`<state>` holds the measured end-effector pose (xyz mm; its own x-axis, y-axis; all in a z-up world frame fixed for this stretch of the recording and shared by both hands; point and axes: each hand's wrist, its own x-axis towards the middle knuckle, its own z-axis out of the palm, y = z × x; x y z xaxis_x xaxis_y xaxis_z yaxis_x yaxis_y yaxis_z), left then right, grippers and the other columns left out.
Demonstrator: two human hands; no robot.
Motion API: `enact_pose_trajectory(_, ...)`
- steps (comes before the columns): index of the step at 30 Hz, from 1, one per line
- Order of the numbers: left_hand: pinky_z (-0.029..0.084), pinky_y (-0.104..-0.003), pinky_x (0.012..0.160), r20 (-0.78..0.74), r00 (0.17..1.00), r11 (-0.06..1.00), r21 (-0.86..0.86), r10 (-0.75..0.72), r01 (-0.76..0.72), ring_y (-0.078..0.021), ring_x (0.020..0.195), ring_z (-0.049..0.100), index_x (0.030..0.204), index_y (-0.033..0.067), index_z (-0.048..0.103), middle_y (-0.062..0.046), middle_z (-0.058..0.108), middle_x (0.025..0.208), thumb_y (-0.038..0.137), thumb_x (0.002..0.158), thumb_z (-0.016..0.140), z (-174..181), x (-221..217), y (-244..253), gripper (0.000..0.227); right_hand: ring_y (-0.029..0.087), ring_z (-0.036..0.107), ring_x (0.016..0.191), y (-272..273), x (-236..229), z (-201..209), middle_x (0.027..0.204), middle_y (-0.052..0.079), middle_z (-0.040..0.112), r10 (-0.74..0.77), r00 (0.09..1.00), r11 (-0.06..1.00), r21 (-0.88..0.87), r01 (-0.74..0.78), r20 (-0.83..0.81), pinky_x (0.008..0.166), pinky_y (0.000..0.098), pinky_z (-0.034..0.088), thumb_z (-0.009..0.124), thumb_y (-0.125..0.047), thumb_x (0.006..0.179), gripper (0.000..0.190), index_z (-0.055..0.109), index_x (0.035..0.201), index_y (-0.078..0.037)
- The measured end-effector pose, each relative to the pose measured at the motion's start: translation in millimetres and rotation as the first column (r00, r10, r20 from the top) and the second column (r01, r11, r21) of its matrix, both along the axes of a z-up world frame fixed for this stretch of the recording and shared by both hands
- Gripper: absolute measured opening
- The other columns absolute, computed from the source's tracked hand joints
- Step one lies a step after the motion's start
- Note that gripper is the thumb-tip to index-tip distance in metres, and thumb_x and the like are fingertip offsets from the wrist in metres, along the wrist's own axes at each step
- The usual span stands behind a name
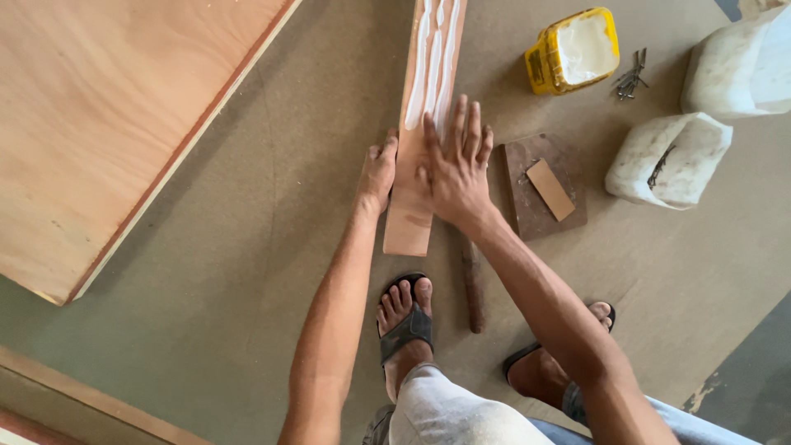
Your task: The person hammers nails into a wooden plank, applies glue to the plank, and attaches it to a larger wooden board. The person uses a hammer and nails to secure the plank in place.
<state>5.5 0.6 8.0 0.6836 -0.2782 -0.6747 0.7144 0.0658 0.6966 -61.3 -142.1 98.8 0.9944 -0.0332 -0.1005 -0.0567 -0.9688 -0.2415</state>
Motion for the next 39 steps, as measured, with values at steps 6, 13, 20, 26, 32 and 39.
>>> enact_pose_trajectory(6, 0.059, -0.037, 0.082, 0.012, 0.999, 0.995, -0.091, 0.032, -0.031, -0.0229, 0.098, 0.072, 0.123, -0.0053, 0.069, -0.016, 0.074, 0.113, 0.039, 0.102, 0.049, -8.2, -4.0, 0.1, 0.053, 0.051, 0.008, 0.156, -9.1, -22.7, 14.5, 0.168, 0.033, 0.009, -0.028, 0.997, 0.982, 0.189, 0.013, 0.075, 0.123, 0.0656, 0.016, 0.070, -0.029, 0.097, 0.084, 0.020, 0.163, -0.012)
enact_pose_trajectory(13, 0.060, -0.036, 0.089, -0.073, 0.980, 0.966, -0.171, 0.186, -0.196, -0.0194, 0.105, 0.072, 0.128, -0.0009, 0.066, -0.010, 0.073, 0.120, 0.029, 0.100, 0.052, -16.0, 5.4, -22.0, 0.043, 0.048, 0.030, 0.152, 7.0, -28.8, 8.1, 0.164, 0.031, 0.025, -0.237, 0.953, 0.806, 0.586, 0.085, 0.189, 0.127, 0.0540, 0.027, 0.069, -0.013, 0.091, 0.099, 0.004, 0.164, 0.003)
enact_pose_trajectory(20, 0.061, -0.040, 0.087, -0.155, 0.969, 0.890, -0.387, 0.193, -0.239, -0.0258, 0.099, 0.071, 0.126, -0.0059, 0.065, -0.017, 0.072, 0.117, 0.031, 0.107, 0.050, -13.0, 27.7, -66.1, 0.045, 0.051, 0.032, 0.145, 25.1, -39.1, 24.7, 0.159, 0.035, 0.028, -0.422, 0.906, 0.776, 0.531, 0.339, 0.038, 0.118, 0.0559, 0.033, 0.085, -0.023, 0.081, 0.121, -0.003, 0.160, 0.002)
enact_pose_trajectory(26, 0.052, -0.043, 0.106, -0.174, 0.984, 0.778, -0.616, 0.024, -0.128, -0.0276, 0.121, 0.064, 0.140, 0.0007, 0.054, -0.018, 0.065, 0.133, 0.040, 0.106, 0.048, 19.8, 25.3, -55.7, 0.052, 0.049, 0.034, 0.145, 3.4, -26.5, 34.0, 0.157, 0.034, 0.031, -0.443, 0.897, 0.755, 0.536, 0.377, -0.007, 0.117, 0.0534, 0.037, 0.089, -0.023, 0.071, 0.132, -0.005, 0.160, -0.001)
enact_pose_trajectory(32, 0.047, -0.040, 0.112, -0.167, 0.980, 0.742, -0.669, -0.105, -0.035, -0.0247, 0.132, 0.059, 0.147, -0.0003, 0.050, -0.013, 0.060, 0.145, 0.046, 0.108, 0.044, 39.3, -5.3, -40.4, 0.061, 0.045, 0.037, 0.139, -6.5, -6.6, 19.3, 0.158, 0.027, 0.033, -0.473, 0.880, 0.771, 0.508, 0.384, 0.052, 0.118, 0.0542, 0.035, 0.090, -0.025, 0.071, 0.131, -0.001, 0.162, -0.002)
enact_pose_trajectory(39, 0.048, -0.043, 0.110, -0.191, 0.979, 0.797, -0.600, -0.069, -0.061, -0.0247, 0.129, 0.059, 0.148, 0.0025, 0.048, -0.011, 0.060, 0.142, 0.051, 0.106, 0.044, 39.3, -11.3, -38.1, 0.065, 0.045, 0.018, 0.154, -97.3, -8.8, 7.4, 0.169, 0.024, 0.011, -0.352, 0.856, 0.936, 0.125, 0.330, 0.380, 0.124, 0.0641, 0.026, 0.095, -0.041, 0.090, 0.114, 0.018, 0.169, -0.014)
